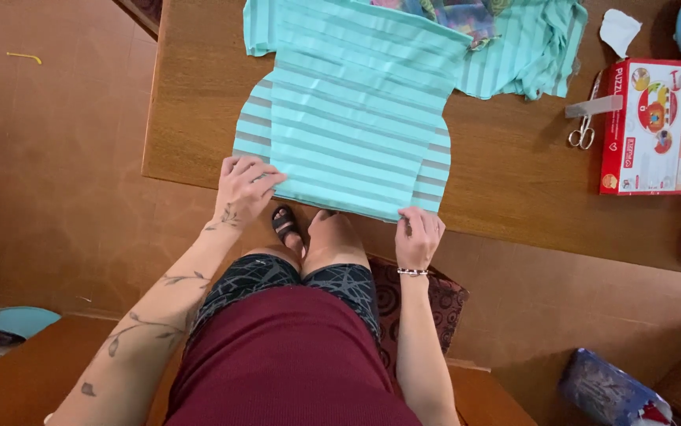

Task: Folding and smoothing a light blue striped garment on a wooden table

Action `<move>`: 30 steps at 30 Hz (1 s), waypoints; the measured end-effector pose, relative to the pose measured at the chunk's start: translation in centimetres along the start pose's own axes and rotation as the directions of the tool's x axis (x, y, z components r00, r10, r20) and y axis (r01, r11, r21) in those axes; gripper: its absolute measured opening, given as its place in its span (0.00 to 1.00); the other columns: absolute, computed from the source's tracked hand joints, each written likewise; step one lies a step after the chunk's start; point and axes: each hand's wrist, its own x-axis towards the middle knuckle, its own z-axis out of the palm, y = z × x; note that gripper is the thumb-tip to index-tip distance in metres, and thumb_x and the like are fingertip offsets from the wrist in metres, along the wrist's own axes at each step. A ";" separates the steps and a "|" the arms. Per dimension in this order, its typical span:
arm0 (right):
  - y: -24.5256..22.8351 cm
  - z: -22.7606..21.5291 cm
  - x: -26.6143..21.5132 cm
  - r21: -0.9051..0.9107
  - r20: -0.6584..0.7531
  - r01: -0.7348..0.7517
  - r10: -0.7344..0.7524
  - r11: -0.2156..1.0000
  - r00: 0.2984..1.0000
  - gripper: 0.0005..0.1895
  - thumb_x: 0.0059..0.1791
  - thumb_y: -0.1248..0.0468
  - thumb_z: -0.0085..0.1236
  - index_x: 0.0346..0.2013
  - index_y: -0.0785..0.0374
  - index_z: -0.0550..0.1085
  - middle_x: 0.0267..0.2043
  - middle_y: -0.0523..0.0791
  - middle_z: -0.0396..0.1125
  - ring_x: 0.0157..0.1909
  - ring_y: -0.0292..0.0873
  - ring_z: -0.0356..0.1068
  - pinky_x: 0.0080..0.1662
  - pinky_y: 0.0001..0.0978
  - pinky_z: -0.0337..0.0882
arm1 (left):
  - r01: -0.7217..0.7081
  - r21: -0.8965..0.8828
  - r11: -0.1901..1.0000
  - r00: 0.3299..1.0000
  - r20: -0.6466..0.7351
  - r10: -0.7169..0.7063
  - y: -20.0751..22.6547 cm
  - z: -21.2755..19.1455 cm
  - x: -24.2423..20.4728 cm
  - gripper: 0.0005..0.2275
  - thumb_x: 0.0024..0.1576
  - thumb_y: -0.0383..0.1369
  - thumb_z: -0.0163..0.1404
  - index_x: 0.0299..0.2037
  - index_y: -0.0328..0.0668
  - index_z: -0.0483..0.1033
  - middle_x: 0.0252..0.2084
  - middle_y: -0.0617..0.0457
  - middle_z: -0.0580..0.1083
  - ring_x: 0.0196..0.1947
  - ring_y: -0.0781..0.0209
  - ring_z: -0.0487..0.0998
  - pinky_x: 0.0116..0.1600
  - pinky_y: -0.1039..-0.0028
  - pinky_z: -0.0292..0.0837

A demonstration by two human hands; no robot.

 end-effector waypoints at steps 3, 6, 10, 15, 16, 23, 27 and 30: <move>1.1 1.5 -2.3 -0.025 0.026 -0.001 0.001 1.000 1.000 0.12 0.42 0.70 0.62 0.31 0.45 0.77 0.36 0.34 0.71 0.40 0.35 0.70 0.54 0.30 0.64 | -0.015 0.018 1.000 1.000 0.026 0.014 0.3 0.2 -1.5 0.08 0.50 0.29 0.56 0.36 0.59 0.81 0.39 0.66 0.75 0.44 0.66 0.72 0.55 0.69 0.64; 0.9 2.1 -2.8 -0.011 0.048 -0.025 0.026 1.000 0.999 0.11 0.42 0.70 0.61 0.31 0.46 0.77 0.35 0.34 0.71 0.39 0.36 0.71 0.52 0.31 0.65 | -0.006 0.040 0.999 0.999 0.036 0.004 0.1 1.8 -2.5 0.07 0.49 0.30 0.58 0.35 0.59 0.80 0.38 0.65 0.74 0.45 0.66 0.72 0.55 0.68 0.63; 1.0 1.9 -2.6 -0.014 0.048 -0.044 0.044 0.999 0.998 0.12 0.42 0.71 0.60 0.29 0.46 0.77 0.35 0.33 0.71 0.39 0.35 0.70 0.52 0.30 0.64 | 0.016 0.049 0.999 0.998 0.063 -0.019 -0.1 2.0 -2.7 0.09 0.47 0.31 0.61 0.37 0.59 0.81 0.39 0.65 0.74 0.45 0.65 0.71 0.55 0.67 0.64; 0.8 1.1 -2.1 -0.019 0.066 -0.009 0.010 1.000 0.998 0.11 0.41 0.70 0.61 0.30 0.46 0.78 0.36 0.34 0.72 0.41 0.36 0.72 0.54 0.31 0.64 | 0.013 0.046 0.999 0.997 0.080 -0.016 0.1 1.1 -1.9 0.08 0.49 0.30 0.60 0.37 0.58 0.80 0.40 0.66 0.74 0.46 0.66 0.71 0.55 0.67 0.64; 0.7 1.1 -2.1 -0.020 0.069 -0.011 0.012 1.000 0.998 0.11 0.41 0.70 0.61 0.30 0.46 0.78 0.36 0.34 0.72 0.41 0.36 0.72 0.54 0.31 0.64 | 0.014 0.044 0.999 0.996 0.083 -0.017 0.1 1.3 -2.2 0.08 0.49 0.30 0.60 0.37 0.58 0.80 0.40 0.66 0.74 0.46 0.66 0.71 0.55 0.67 0.64; -0.1 1.2 -3.2 -0.054 0.128 -0.053 0.060 0.997 0.990 0.11 0.44 0.70 0.59 0.31 0.47 0.79 0.38 0.34 0.73 0.43 0.34 0.71 0.55 0.30 0.63 | 0.024 0.126 0.992 0.999 0.027 -0.027 0.7 1.0 -2.8 0.07 0.55 0.30 0.56 0.38 0.60 0.80 0.42 0.64 0.74 0.47 0.65 0.72 0.54 0.68 0.63; -0.3 1.0 -4.1 -0.065 0.125 -0.061 0.069 0.996 0.990 0.12 0.44 0.70 0.58 0.35 0.46 0.80 0.40 0.34 0.72 0.44 0.34 0.71 0.56 0.30 0.63 | 0.043 0.148 0.988 0.999 -0.001 -0.043 0.9 0.6 -3.6 0.09 0.54 0.31 0.57 0.41 0.62 0.80 0.46 0.64 0.74 0.45 0.65 0.72 0.52 0.70 0.65; -0.4 1.0 -4.5 -0.069 0.135 -0.084 0.092 0.994 0.986 0.12 0.44 0.70 0.57 0.35 0.47 0.79 0.41 0.35 0.72 0.47 0.34 0.71 0.56 0.30 0.63 | 0.092 0.025 0.995 0.996 -0.004 -0.092 0.0 2.1 -5.8 0.07 0.56 0.28 0.55 0.40 0.57 0.80 0.45 0.62 0.75 0.44 0.64 0.77 0.48 0.72 0.70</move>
